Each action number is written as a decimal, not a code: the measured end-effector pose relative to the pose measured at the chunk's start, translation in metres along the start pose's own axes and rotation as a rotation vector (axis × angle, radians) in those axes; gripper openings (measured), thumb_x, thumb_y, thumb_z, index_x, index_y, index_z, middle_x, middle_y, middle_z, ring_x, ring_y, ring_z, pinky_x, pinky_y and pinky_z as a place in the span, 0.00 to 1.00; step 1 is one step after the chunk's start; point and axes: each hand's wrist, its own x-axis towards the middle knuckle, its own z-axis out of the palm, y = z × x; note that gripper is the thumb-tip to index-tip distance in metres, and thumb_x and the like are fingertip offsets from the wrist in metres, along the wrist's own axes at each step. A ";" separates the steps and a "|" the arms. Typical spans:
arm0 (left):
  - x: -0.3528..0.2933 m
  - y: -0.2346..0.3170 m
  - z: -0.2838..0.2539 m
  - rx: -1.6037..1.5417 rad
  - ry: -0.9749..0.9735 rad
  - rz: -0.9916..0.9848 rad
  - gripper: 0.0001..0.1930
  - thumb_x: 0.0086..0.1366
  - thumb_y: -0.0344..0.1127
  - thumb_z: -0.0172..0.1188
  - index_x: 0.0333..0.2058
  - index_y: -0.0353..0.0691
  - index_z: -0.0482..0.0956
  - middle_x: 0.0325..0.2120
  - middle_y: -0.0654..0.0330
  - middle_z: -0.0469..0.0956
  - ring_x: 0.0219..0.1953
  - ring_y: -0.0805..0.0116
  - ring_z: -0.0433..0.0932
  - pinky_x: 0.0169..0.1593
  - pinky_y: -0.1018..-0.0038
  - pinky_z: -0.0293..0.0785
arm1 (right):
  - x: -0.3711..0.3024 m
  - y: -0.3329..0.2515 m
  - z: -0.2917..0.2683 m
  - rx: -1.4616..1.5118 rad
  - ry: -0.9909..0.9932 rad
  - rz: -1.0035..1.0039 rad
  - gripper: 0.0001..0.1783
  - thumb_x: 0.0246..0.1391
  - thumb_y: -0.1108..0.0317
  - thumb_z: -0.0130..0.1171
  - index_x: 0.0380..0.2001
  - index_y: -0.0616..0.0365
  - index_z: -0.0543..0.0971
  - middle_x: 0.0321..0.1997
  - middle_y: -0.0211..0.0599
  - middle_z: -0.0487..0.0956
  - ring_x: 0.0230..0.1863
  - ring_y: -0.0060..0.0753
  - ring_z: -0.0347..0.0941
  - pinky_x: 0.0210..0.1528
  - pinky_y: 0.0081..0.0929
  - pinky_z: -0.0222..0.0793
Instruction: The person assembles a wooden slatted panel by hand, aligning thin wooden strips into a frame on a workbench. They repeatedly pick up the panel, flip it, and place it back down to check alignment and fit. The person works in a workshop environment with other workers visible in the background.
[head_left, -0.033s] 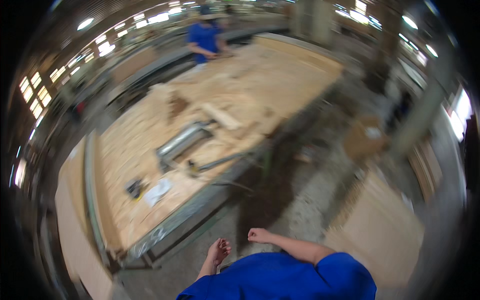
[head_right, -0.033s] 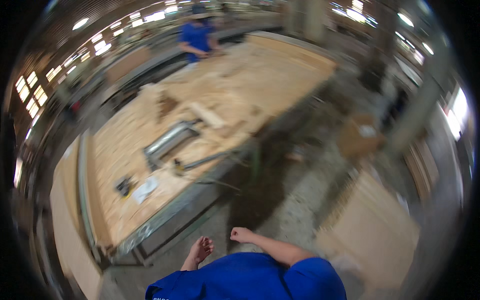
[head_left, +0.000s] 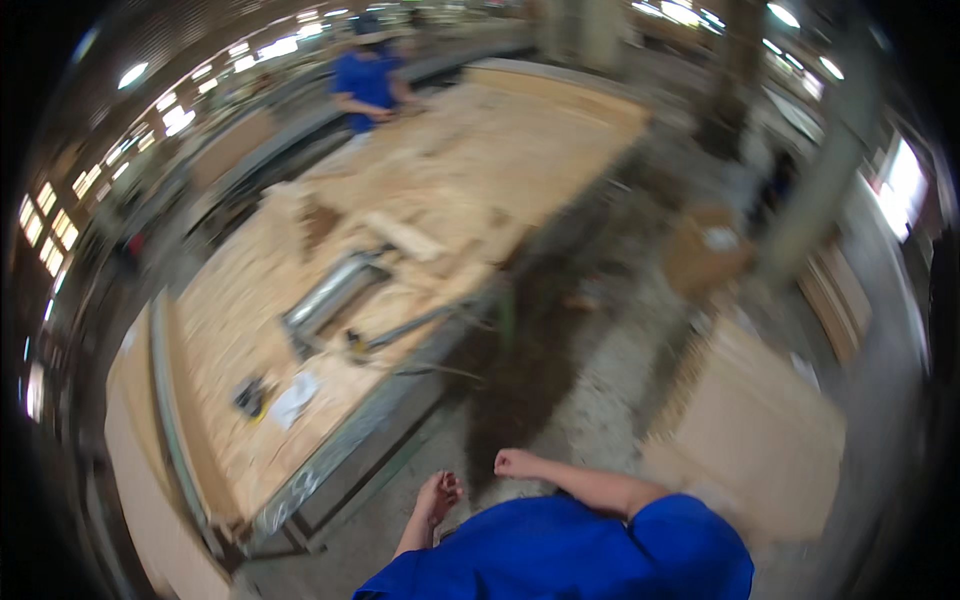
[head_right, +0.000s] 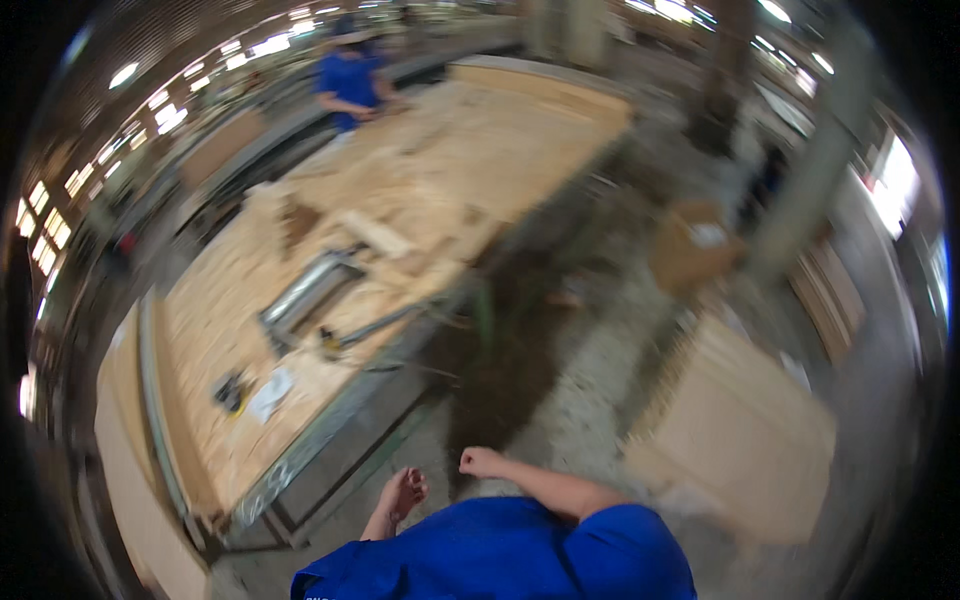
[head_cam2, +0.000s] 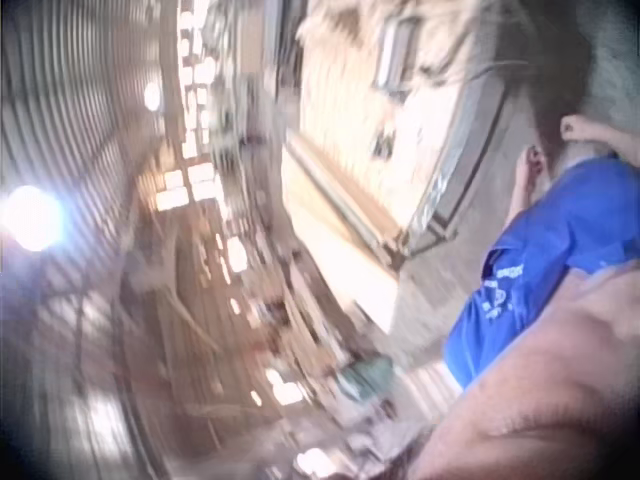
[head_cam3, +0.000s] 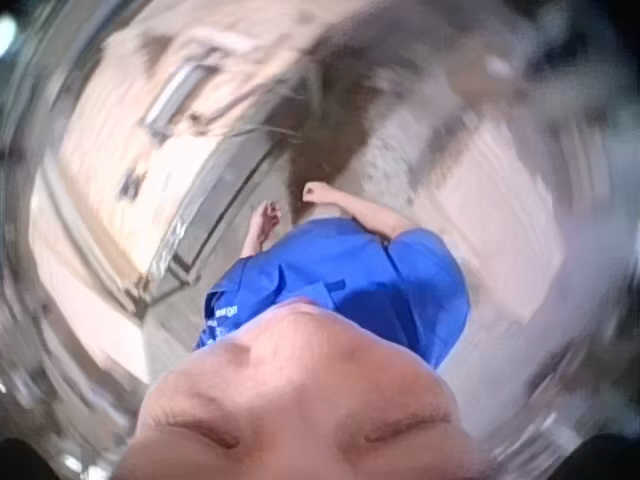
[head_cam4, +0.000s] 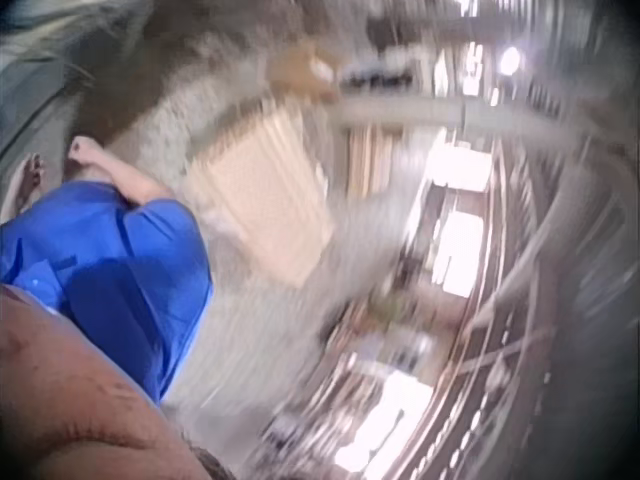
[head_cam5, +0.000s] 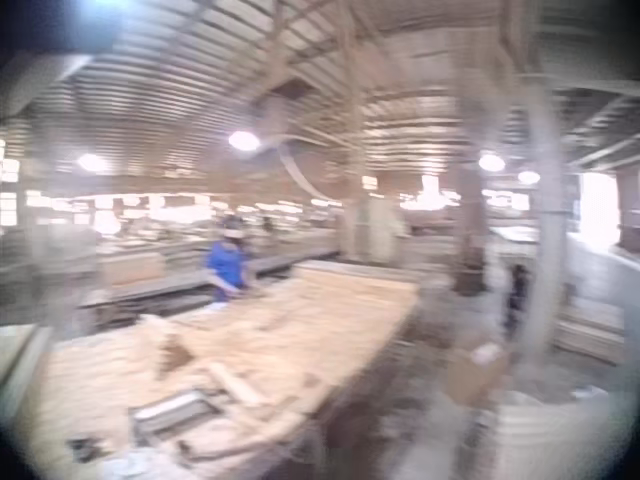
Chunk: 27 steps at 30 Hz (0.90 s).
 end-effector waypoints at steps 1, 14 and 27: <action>0.009 -0.006 0.035 0.172 -0.139 0.013 0.14 0.64 0.46 0.48 0.40 0.42 0.72 0.34 0.58 0.75 0.32 0.65 0.75 0.39 0.66 0.72 | -0.018 0.030 -0.016 0.053 0.108 -0.001 0.13 0.48 0.59 0.59 0.34 0.55 0.76 0.25 0.31 0.77 0.25 0.25 0.74 0.27 0.27 0.70; 0.083 -0.046 0.167 1.954 -0.594 0.112 0.13 0.62 0.41 0.48 0.30 0.36 0.73 0.27 0.51 0.76 0.29 0.59 0.77 0.31 0.64 0.71 | -0.221 0.265 -0.135 0.859 0.991 0.453 0.14 0.47 0.62 0.57 0.31 0.63 0.77 0.23 0.39 0.78 0.23 0.29 0.75 0.26 0.28 0.72; 0.284 0.026 0.363 1.927 -0.366 -0.100 0.15 0.60 0.42 0.51 0.37 0.36 0.76 0.29 0.50 0.78 0.32 0.54 0.77 0.34 0.61 0.71 | -0.234 0.370 -0.236 0.401 0.774 0.917 0.16 0.43 0.57 0.54 0.24 0.60 0.80 0.22 0.46 0.79 0.27 0.43 0.78 0.35 0.38 0.73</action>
